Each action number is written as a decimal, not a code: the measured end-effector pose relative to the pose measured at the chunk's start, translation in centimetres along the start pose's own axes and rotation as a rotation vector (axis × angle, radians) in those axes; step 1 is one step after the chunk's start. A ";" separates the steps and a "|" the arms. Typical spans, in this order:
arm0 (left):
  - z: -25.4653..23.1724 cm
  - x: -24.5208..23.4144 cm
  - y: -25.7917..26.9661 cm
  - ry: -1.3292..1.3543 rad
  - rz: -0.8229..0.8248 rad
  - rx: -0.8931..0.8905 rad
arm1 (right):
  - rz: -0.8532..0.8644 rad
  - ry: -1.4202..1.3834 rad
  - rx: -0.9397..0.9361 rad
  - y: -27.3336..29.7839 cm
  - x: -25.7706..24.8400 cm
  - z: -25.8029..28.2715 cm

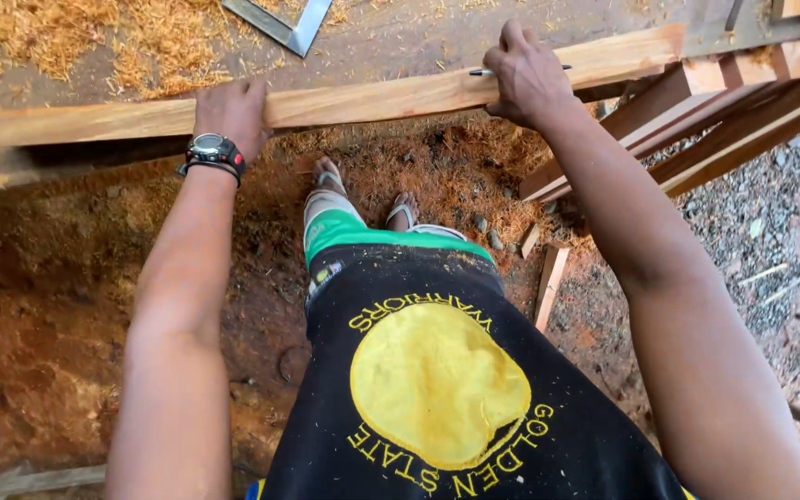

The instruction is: The person uses a metal square and a pencil to mark lines on a wooden plank. They measure and mark multiple points along the wood, then move the plank to a different position on the workbench to continue marking.

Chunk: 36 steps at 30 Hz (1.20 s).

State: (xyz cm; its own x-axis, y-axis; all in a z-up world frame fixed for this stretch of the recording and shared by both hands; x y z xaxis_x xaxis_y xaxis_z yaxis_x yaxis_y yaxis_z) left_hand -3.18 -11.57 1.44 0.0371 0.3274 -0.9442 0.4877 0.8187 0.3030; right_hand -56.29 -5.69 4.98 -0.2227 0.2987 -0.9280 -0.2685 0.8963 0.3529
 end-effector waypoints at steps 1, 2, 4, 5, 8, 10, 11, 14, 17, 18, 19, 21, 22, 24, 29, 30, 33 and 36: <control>-0.1 -0.2 -0.2 -0.009 -0.001 0.008 | -0.020 0.079 -0.017 -0.1 0.6 -1.0; -0.1 -0.5 -0.4 -0.018 -0.003 0.016 | -0.040 0.158 -0.033 -0.2 1.1 -2.0; 0.4 -0.2 -0.9 -0.034 0.001 0.005 | -0.011 0.189 -0.023 0.3 1.0 -3.5; 0.8 0.0 -1.1 -0.047 0.019 0.002 | 0.031 0.211 -0.010 0.6 1.1 -3.9; 0.7 -0.5 -0.7 -0.060 -0.009 0.009 | 0.056 0.233 -0.044 0.4 1.0 -4.0; 0.4 -0.9 -0.5 -0.020 0.013 -0.009 | 0.057 0.217 -0.058 0.4 1.1 -4.1; 0.4 -1.1 -0.4 0.016 0.029 -0.026 | 0.053 0.202 -0.070 0.2 1.1 -4.2; 1.0 -1.0 -0.5 0.021 0.044 -0.012 | 0.047 0.216 -0.084 0.7 0.5 -3.7; 1.5 -0.3 -0.6 0.010 -0.004 0.021 | 0.056 0.189 -0.090 1.0 0.1 -3.6; 1.5 0.0 -0.4 0.014 0.002 0.017 | 0.061 0.187 -0.096 1.1 0.4 -3.6; 1.7 0.0 -0.5 0.001 -0.017 0.026 | 0.048 0.187 -0.095 1.0 0.4 -3.7; 1.9 0.1 -0.6 -0.011 -0.035 0.032 | 0.035 0.187 -0.097 0.9 0.3 -3.9; 1.9 0.2 -0.7 -0.029 -0.053 0.042 | 0.030 0.197 -0.104 0.9 0.2 -3.8; 1.9 0.7 -0.6 -0.042 -0.064 0.049 | 0.030 0.206 -0.116 0.7 0.8 -4.2; 1.7 0.4 -0.6 -0.056 -0.053 0.047 | 0.058 0.239 -0.108 0.2 1.7 -4.7; 1.6 0.5 -0.7 -0.055 -0.051 0.050 | 0.061 0.237 -0.106 0.2 2.0 -5.0; 1.9 0.7 -0.7 -0.066 -0.051 0.053 | 0.040 0.336 -0.134 -0.2 2.6 -5.2; 1.9 0.8 -0.7 -0.104 -0.088 0.074 | 0.060 0.266 -0.116 -0.1 2.4 -4.9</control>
State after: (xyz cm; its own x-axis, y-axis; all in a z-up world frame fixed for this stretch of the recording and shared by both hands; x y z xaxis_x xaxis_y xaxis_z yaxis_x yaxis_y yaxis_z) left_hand -1.80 -12.80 0.24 0.0801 0.2021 -0.9761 0.5562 0.8035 0.2120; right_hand -61.39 -6.65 3.35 -0.4751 0.2398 -0.8466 -0.3497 0.8315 0.4317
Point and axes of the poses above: each hand's wrist, its own y-axis away from the middle knuckle, its own x-axis out of the palm, z = x × y, the point moved 3 cm from there along -y, towards the middle knuckle, and after that the axes turned 9 degrees about y, right-handed, at the moved point
